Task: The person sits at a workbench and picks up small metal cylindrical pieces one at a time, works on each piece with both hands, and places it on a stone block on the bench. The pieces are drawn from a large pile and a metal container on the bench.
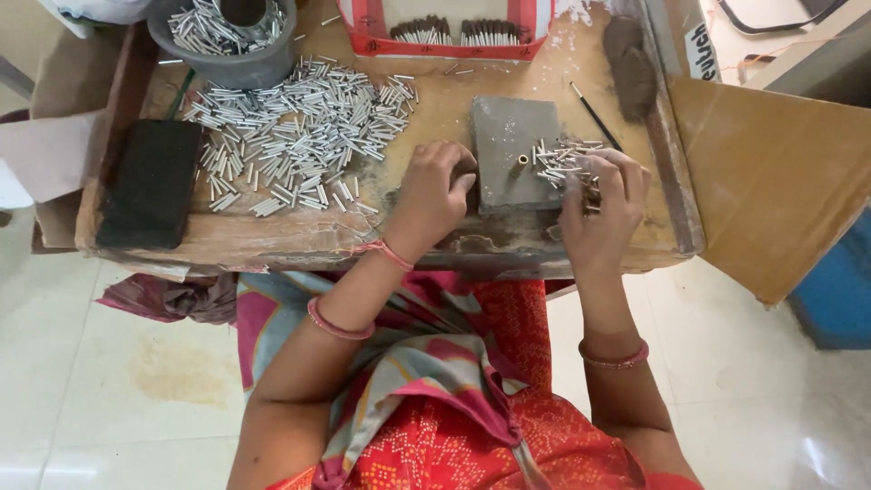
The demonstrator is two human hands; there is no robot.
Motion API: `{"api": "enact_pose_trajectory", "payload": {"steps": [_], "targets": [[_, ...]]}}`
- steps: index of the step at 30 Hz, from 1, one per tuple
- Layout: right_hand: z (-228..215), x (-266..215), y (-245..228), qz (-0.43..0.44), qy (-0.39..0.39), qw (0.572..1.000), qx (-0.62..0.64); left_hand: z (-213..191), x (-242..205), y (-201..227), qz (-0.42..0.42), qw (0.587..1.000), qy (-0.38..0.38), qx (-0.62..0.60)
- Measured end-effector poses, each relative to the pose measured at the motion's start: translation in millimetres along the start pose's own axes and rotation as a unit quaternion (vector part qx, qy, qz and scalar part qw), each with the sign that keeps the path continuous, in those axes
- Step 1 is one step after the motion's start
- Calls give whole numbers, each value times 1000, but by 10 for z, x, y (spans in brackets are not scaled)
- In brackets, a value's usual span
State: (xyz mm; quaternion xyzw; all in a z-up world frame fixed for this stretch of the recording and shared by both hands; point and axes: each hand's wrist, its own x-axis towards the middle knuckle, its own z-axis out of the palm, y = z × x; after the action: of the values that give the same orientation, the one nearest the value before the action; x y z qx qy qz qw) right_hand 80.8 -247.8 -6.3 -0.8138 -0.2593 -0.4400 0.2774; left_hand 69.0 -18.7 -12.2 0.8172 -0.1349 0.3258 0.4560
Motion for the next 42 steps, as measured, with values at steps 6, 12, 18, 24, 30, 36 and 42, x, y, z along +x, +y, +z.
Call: {"api": "enact_pose_trajectory", "payload": {"steps": [6, 12, 18, 24, 30, 36, 42], "targets": [[89, -65, -243, -5, -16, 999, 30, 98, -84, -104, -5, 996, -81, 32], [244, 43, -539, -26, -87, 990, 110, 353, -91, -95, -209, 947, 21, -243], [439, 275, -604, -53, -193, 978, 63, 602, -32, -349, -252, 791, 127, -543], [529, 288, -547, -61, -266, 962, -5, 224, -101, -65, -198, 913, 89, -346], [573, 237, -489, -52, -269, 962, 7, -40, -188, -56, -47, 998, -26, 44], [515, 189, -486, -46, -231, 970, 69, -19, -118, -110, -63, 990, -82, 95], [363, -24, -412, 82, -133, 934, 321, -84, -156, -8, -80, 990, -103, 57]]}}
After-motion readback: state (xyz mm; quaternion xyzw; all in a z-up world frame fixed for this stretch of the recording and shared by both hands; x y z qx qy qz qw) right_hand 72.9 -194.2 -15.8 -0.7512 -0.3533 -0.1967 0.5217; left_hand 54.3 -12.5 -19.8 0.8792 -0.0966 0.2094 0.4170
